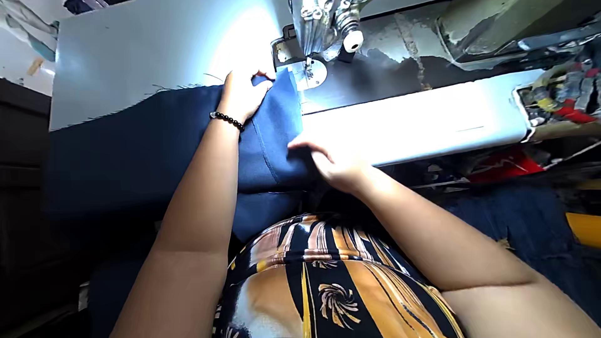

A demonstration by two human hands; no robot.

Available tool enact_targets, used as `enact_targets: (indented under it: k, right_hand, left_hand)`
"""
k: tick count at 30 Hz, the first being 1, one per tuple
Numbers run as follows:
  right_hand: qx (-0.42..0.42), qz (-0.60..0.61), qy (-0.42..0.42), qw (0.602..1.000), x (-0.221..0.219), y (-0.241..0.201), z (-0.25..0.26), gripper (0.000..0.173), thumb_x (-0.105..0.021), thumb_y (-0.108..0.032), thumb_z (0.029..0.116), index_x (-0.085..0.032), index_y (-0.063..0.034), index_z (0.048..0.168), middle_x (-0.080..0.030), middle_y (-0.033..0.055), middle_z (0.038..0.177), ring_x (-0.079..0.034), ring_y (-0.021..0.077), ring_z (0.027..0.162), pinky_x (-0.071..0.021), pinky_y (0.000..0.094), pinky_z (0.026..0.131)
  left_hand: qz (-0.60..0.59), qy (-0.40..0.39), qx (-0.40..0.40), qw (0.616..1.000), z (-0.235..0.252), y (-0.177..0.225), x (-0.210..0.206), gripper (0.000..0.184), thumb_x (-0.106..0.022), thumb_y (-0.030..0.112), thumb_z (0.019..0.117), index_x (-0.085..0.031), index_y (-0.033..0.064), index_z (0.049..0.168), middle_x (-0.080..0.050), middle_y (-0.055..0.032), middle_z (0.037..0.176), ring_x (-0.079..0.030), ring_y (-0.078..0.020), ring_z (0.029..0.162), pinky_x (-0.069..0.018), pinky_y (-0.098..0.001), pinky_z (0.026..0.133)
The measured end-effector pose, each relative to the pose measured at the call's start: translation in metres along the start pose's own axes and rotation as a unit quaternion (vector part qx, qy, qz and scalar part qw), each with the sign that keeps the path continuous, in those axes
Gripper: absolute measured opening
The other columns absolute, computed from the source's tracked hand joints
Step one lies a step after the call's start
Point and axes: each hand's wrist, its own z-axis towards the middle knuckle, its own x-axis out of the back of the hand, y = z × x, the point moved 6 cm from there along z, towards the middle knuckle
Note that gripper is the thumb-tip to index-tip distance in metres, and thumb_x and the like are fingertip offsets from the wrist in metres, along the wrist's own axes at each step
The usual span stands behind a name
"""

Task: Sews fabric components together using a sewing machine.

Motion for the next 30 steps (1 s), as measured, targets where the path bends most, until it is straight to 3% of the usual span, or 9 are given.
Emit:
enact_targets:
  k: [2, 3, 4, 6, 9, 15, 23, 30]
  right_hand:
    - [0.049, -0.068, -0.01, 0.996, -0.005, -0.007, -0.024, 0.042, -0.05, 0.007, 0.09, -0.076, -0.0091, 0.12, -0.076, 0.0098, 0.11, -0.072, 0.0231, 0.106, -0.0567, 0.0381, 0.094]
    - [0.075, -0.071, 0.006, 0.995, -0.006, -0.007, -0.031, 0.041, -0.053, 0.007, 0.0895, -0.077, -0.0094, 0.119, -0.075, 0.0098, 0.102, -0.071, 0.0221, 0.096, -0.0569, 0.0355, 0.087]
    - [0.1, -0.065, 0.021, 0.993, -0.006, -0.007, -0.035, 0.038, -0.054, 0.005, 0.09, -0.077, -0.0081, 0.117, -0.075, 0.0104, 0.098, -0.071, 0.0215, 0.093, -0.0561, 0.0337, 0.087]
    - [0.14, -0.051, 0.034, 0.988, -0.007, -0.004, -0.036, 0.027, -0.059, -0.002, 0.0916, -0.078, -0.0048, 0.11, -0.076, 0.012, 0.097, -0.072, 0.0218, 0.096, -0.0554, 0.0336, 0.091]
    - [0.144, -0.038, 0.029, 0.988, -0.01, -0.002, -0.033, 0.02, -0.065, -0.014, 0.0935, -0.08, -0.0074, 0.105, -0.072, 0.0116, 0.102, -0.068, 0.0187, 0.098, -0.0544, 0.0297, 0.087]
    - [0.145, -0.069, 0.029, 0.987, -0.014, -0.003, -0.033, 0.02, -0.063, -0.007, 0.0943, -0.08, -0.0071, 0.104, -0.071, 0.0198, 0.123, -0.068, 0.0268, 0.118, -0.0543, 0.0346, 0.1]
    - [0.148, -0.08, 0.019, 0.985, -0.016, -0.003, -0.033, 0.021, -0.063, -0.007, 0.0937, -0.08, -0.0067, 0.105, -0.073, 0.0177, 0.116, -0.07, 0.0257, 0.113, -0.0557, 0.0332, 0.097]
    - [0.142, -0.088, 0.018, 0.986, -0.016, -0.001, -0.032, 0.021, -0.062, -0.008, 0.094, -0.08, -0.0066, 0.103, -0.073, 0.0163, 0.115, -0.07, 0.0254, 0.111, -0.0561, 0.0337, 0.094]
  left_hand:
    - [0.005, -0.002, -0.013, 1.0, 0.0, -0.001, -0.004, 0.023, -0.057, 0.013, 0.1021, -0.076, 0.0072, 0.114, -0.072, -0.01, 0.122, -0.063, -0.0185, 0.122, -0.044, -0.0369, 0.11]
    - [0.006, 0.0, -0.018, 1.0, -0.001, 0.0, -0.005, 0.025, -0.055, 0.013, 0.1031, -0.076, 0.0083, 0.116, -0.073, -0.0085, 0.123, -0.063, -0.0169, 0.123, -0.0437, -0.0355, 0.11]
    - [0.006, 0.002, -0.021, 1.0, -0.002, 0.0, -0.006, 0.026, -0.053, 0.012, 0.1037, -0.076, 0.0086, 0.117, -0.073, -0.0082, 0.123, -0.063, -0.0162, 0.123, -0.0438, -0.0347, 0.11]
    - [0.003, 0.01, -0.03, 1.0, -0.002, 0.002, -0.007, 0.027, -0.052, 0.011, 0.104, -0.076, 0.0084, 0.117, -0.073, -0.009, 0.122, -0.064, -0.0164, 0.122, -0.0447, -0.0341, 0.109]
    - [0.021, 0.026, -0.043, 0.999, 0.0, 0.002, -0.009, 0.029, -0.051, 0.01, 0.104, -0.077, 0.0099, 0.117, -0.074, -0.0095, 0.122, -0.065, -0.0204, 0.122, -0.0443, -0.0363, 0.11]
    - [0.057, 0.024, -0.045, 0.997, -0.001, 0.005, -0.013, 0.035, -0.048, 0.007, 0.1028, -0.078, 0.0151, 0.118, -0.072, -0.0129, 0.12, -0.061, -0.0264, 0.122, -0.04, -0.0395, 0.11]
    - [0.095, 0.032, -0.043, 0.994, -0.002, 0.01, -0.017, 0.041, -0.047, 0.003, 0.0998, -0.078, 0.0201, 0.12, -0.07, -0.0142, 0.122, -0.058, -0.0287, 0.126, -0.0372, -0.0387, 0.113]
    - [0.111, 0.027, -0.03, 0.993, -0.002, 0.015, -0.018, 0.044, -0.048, 0.001, 0.0982, -0.077, 0.0232, 0.123, -0.067, -0.0155, 0.121, -0.057, -0.0306, 0.126, -0.0398, -0.0401, 0.111]
